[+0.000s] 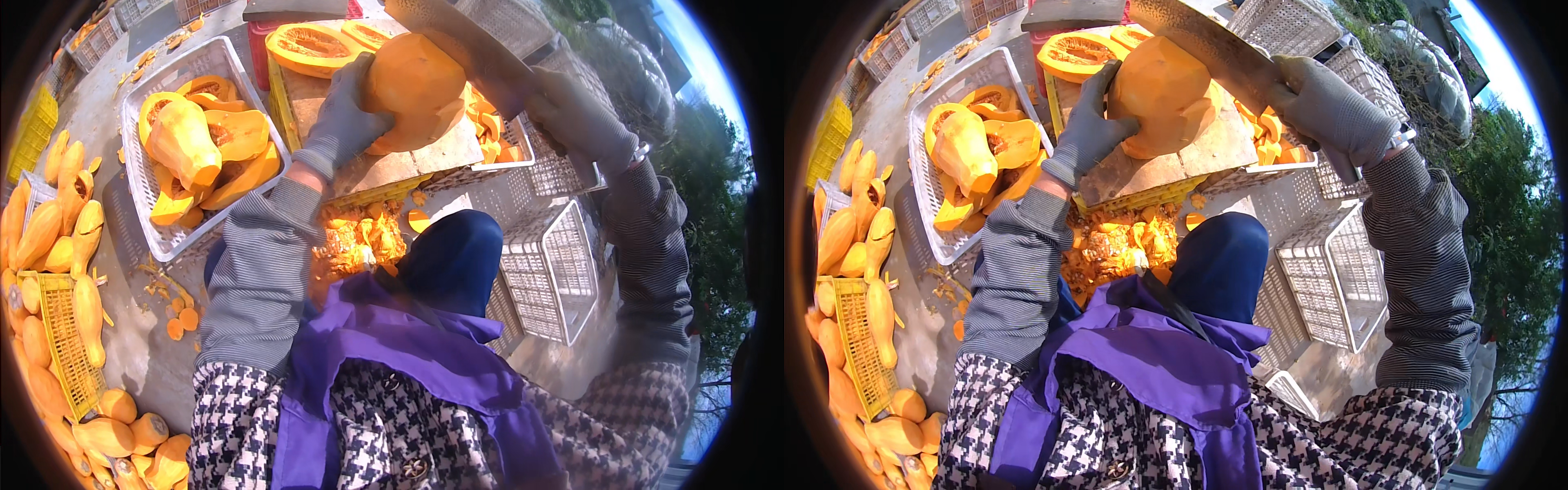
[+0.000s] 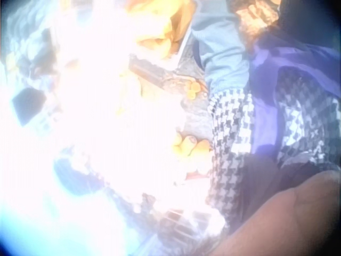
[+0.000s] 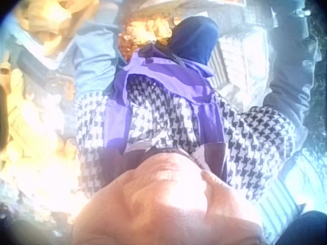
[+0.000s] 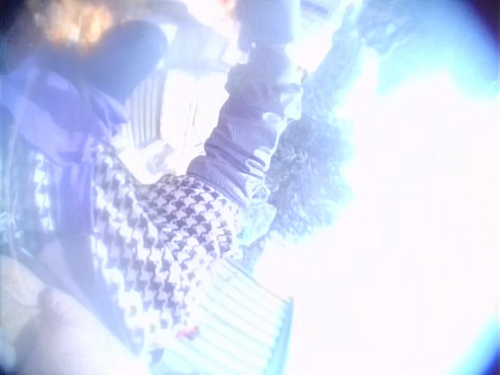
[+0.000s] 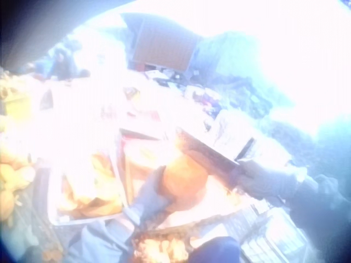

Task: The person sits on the ground and uses a large knife to peel and cut papayas on a wooden board. They remove the skin, split the fruit, scoop out seeds, and place the cut pieces into a white basket.

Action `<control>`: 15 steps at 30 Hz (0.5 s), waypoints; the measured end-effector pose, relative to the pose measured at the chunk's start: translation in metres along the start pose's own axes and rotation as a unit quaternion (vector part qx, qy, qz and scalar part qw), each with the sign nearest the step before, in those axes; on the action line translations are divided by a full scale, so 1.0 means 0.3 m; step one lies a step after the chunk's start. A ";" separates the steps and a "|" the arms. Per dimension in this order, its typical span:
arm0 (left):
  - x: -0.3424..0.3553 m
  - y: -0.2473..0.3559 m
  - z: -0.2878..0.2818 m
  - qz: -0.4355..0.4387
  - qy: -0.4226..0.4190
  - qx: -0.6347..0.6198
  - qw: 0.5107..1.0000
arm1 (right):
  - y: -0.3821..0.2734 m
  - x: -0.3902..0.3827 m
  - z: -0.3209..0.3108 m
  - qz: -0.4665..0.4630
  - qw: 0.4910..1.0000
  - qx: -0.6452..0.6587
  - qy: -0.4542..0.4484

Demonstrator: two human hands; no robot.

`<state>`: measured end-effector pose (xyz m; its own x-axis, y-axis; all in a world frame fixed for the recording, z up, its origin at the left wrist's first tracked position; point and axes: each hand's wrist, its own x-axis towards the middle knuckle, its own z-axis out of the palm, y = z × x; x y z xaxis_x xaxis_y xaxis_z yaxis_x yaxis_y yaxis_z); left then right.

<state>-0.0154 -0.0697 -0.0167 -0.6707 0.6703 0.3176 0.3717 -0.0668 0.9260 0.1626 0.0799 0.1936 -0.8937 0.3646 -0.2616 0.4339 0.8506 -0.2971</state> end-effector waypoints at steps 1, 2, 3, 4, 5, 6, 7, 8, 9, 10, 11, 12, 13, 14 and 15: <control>0.005 0.002 0.000 -0.004 0.002 0.008 1.000 | 0.023 0.009 0.036 -0.018 0.998 0.006 0.057; 0.009 0.004 -0.002 0.007 0.001 0.015 1.000 | 0.043 0.011 0.053 -0.033 0.996 0.037 0.069; 0.011 0.010 -0.003 -0.002 -0.004 0.013 1.000 | 0.062 0.012 0.064 0.010 0.997 0.051 0.061; 0.011 0.016 -0.005 -0.007 -0.001 0.010 1.000 | 0.074 0.016 0.076 0.006 0.995 0.082 0.052; 0.009 0.022 -0.004 -0.009 -0.008 0.003 1.000 | 0.079 0.028 0.088 0.020 0.998 0.031 0.049; 0.006 0.029 -0.002 -0.029 -0.009 0.009 0.999 | 0.080 0.034 0.089 0.005 0.998 -0.015 0.060; 0.001 0.038 0.004 -0.014 -0.010 0.000 1.000 | 0.073 0.037 0.071 0.000 0.997 -0.046 0.057; -0.006 0.047 0.011 -0.022 -0.002 0.005 1.000 | 0.058 0.048 0.058 -0.005 0.996 -0.076 0.055; -0.013 0.054 0.019 -0.008 0.014 0.004 1.000 | 0.038 0.057 0.032 0.004 0.995 -0.090 0.034; -0.019 0.060 0.029 -0.007 0.022 0.016 1.000 | 0.022 0.052 0.002 0.039 0.994 -0.098 0.000; -0.020 0.062 0.039 0.021 0.037 0.018 0.999 | 0.004 0.047 -0.032 -0.004 0.997 -0.080 -0.016; -0.020 0.060 0.052 0.025 0.029 0.040 0.998 | -0.014 0.049 -0.050 0.027 0.995 -0.089 -0.026; -0.018 0.055 0.059 0.035 0.035 -0.010 0.999 | -0.026 0.059 -0.051 0.059 0.993 -0.099 -0.037; -0.016 0.048 0.067 0.018 0.018 -0.038 0.999 | -0.037 0.060 -0.053 0.090 0.989 -0.109 -0.050; -0.013 0.037 0.075 0.024 0.028 -0.067 0.997 | -0.027 0.072 -0.014 0.079 0.995 -0.031 -0.060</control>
<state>0.0058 -0.0563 -0.0122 -0.6906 0.6218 0.3693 0.3178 -0.1978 0.9273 0.1394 0.0823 0.1941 -0.7935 0.4503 -0.4093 0.5563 0.8095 -0.1878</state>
